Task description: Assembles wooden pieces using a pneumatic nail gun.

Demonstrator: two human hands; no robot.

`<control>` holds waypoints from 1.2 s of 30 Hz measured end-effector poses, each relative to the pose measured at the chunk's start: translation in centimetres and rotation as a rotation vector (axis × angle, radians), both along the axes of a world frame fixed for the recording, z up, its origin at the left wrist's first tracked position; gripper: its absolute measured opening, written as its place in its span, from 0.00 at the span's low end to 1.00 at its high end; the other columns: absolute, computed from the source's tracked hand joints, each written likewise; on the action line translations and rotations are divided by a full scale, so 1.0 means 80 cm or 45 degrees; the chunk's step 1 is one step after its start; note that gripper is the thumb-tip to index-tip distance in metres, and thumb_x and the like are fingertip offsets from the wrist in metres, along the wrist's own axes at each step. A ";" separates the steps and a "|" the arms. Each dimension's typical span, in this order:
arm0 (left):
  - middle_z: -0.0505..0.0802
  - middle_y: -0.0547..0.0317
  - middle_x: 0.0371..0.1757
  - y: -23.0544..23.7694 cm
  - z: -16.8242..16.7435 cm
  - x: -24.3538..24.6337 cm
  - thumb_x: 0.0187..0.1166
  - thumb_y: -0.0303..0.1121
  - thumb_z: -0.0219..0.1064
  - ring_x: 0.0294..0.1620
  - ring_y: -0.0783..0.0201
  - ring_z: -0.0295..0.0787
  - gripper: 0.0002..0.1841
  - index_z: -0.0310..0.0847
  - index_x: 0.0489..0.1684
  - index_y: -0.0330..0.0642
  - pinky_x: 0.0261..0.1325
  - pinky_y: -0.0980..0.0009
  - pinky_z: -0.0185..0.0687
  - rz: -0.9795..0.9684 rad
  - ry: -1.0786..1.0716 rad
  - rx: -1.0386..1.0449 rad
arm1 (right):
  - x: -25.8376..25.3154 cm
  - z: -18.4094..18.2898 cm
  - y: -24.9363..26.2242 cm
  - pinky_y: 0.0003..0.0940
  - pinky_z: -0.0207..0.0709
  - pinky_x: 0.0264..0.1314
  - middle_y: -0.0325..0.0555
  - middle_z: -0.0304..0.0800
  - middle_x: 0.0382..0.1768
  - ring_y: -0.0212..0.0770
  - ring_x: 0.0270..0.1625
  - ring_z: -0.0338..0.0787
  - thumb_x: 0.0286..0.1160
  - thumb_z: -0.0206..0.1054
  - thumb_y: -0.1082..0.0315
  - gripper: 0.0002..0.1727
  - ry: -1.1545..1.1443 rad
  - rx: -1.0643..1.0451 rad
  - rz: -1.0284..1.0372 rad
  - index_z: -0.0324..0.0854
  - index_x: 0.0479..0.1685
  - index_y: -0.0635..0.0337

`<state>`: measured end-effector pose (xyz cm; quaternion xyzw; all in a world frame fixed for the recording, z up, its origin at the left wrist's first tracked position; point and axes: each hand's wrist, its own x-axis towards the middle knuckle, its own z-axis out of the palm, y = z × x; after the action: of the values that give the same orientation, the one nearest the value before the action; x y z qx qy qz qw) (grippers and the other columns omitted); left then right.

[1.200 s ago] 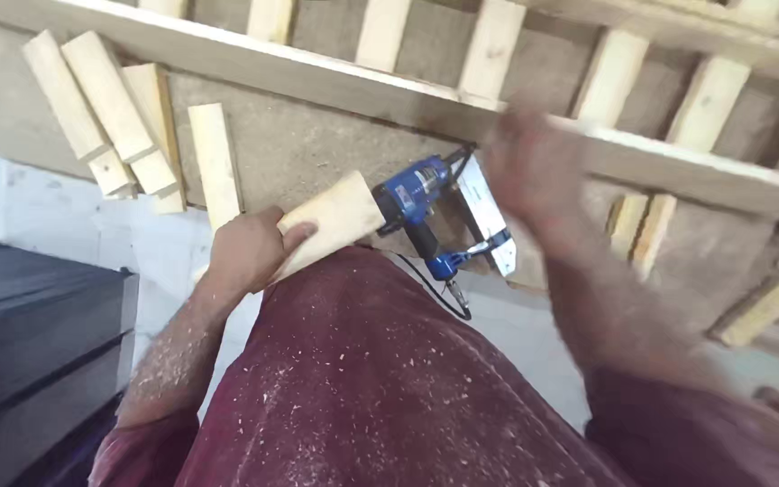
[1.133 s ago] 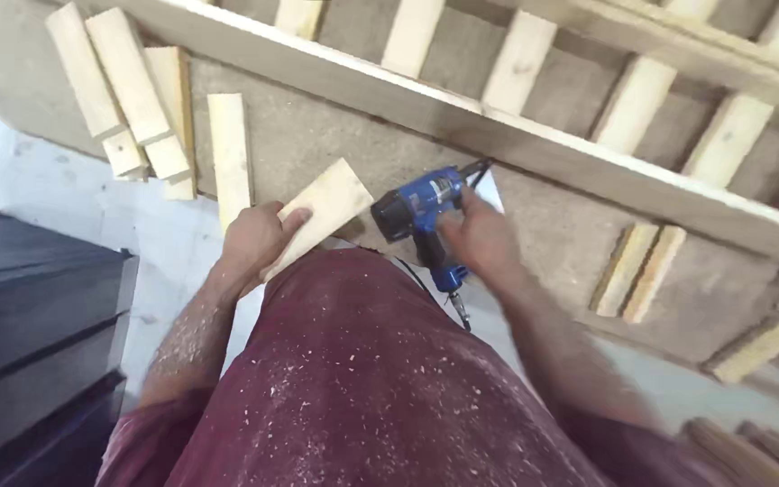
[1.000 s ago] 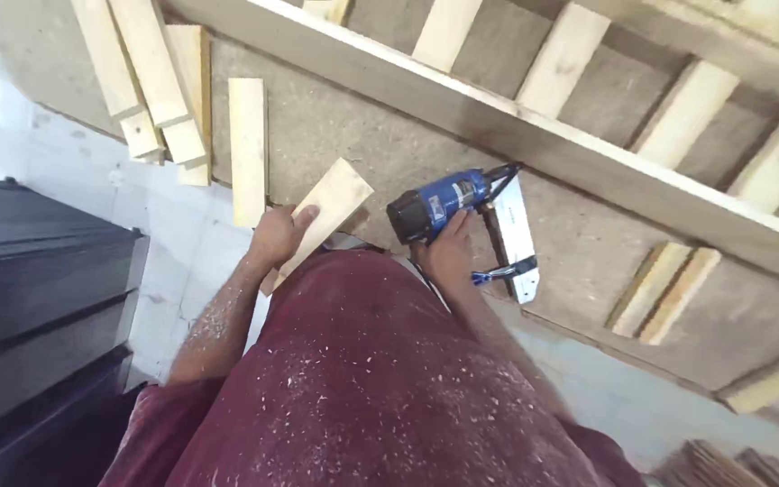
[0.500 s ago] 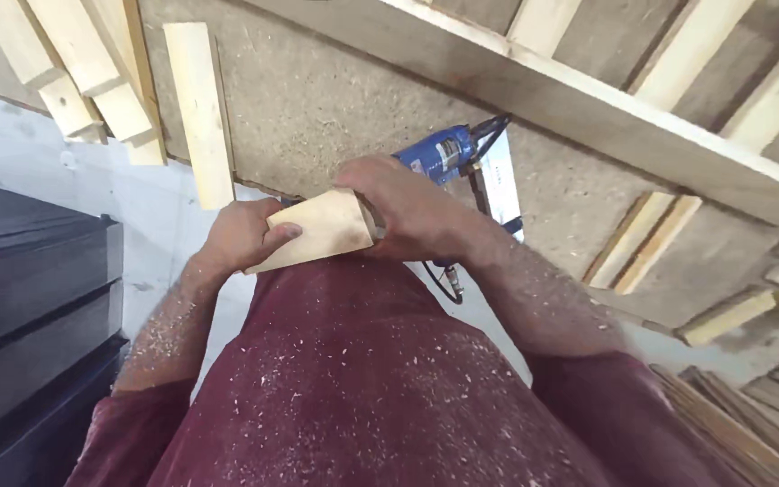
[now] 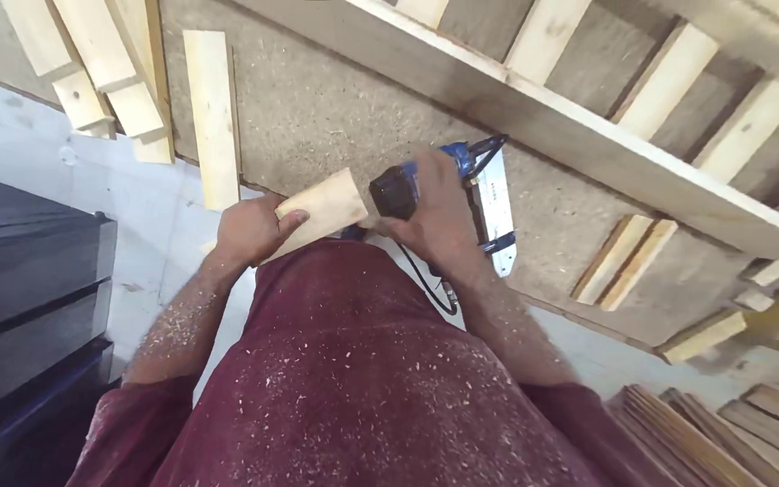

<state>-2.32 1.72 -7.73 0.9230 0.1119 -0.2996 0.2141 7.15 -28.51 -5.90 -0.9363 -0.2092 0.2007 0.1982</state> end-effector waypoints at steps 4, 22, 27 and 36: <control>0.94 0.42 0.43 -0.006 -0.067 -0.003 0.76 0.80 0.38 0.47 0.38 0.93 0.45 0.86 0.58 0.50 0.46 0.31 0.84 0.297 0.207 0.022 | -0.022 -0.089 -0.041 0.70 0.78 0.68 0.77 0.51 0.88 0.76 0.73 0.78 0.56 0.82 0.52 0.65 0.189 -0.414 -0.608 0.41 0.94 0.64; 0.94 0.41 0.47 -0.001 -0.144 -0.002 0.70 0.84 0.36 0.50 0.36 0.93 0.50 0.86 0.59 0.49 0.45 0.30 0.83 0.448 0.358 -0.154 | -0.003 0.051 -0.031 0.26 0.87 0.38 0.26 0.92 0.34 0.24 0.29 0.87 0.81 0.65 0.60 0.14 0.892 0.508 -0.304 0.85 0.59 0.52; 0.93 0.42 0.42 0.003 -0.145 -0.005 0.71 0.84 0.38 0.47 0.38 0.93 0.49 0.87 0.47 0.46 0.41 0.32 0.83 0.455 0.334 -0.180 | 0.017 0.030 0.002 0.32 0.86 0.55 0.34 0.92 0.39 0.25 0.43 0.89 0.74 0.69 0.46 0.24 0.772 -0.013 0.105 0.87 0.55 0.57; 0.93 0.42 0.42 0.006 -0.148 -0.003 0.74 0.82 0.32 0.48 0.39 0.93 0.50 0.84 0.48 0.43 0.42 0.36 0.85 0.358 0.347 -0.166 | 0.012 0.012 0.009 0.36 0.83 0.59 0.40 0.92 0.41 0.29 0.47 0.89 0.74 0.66 0.41 0.27 0.744 -0.255 0.331 0.88 0.51 0.57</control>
<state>-2.58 2.24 -19.54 0.8334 0.2481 -0.3954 0.2959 8.09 -27.78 -4.92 -0.8195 -0.2407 0.5038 0.1295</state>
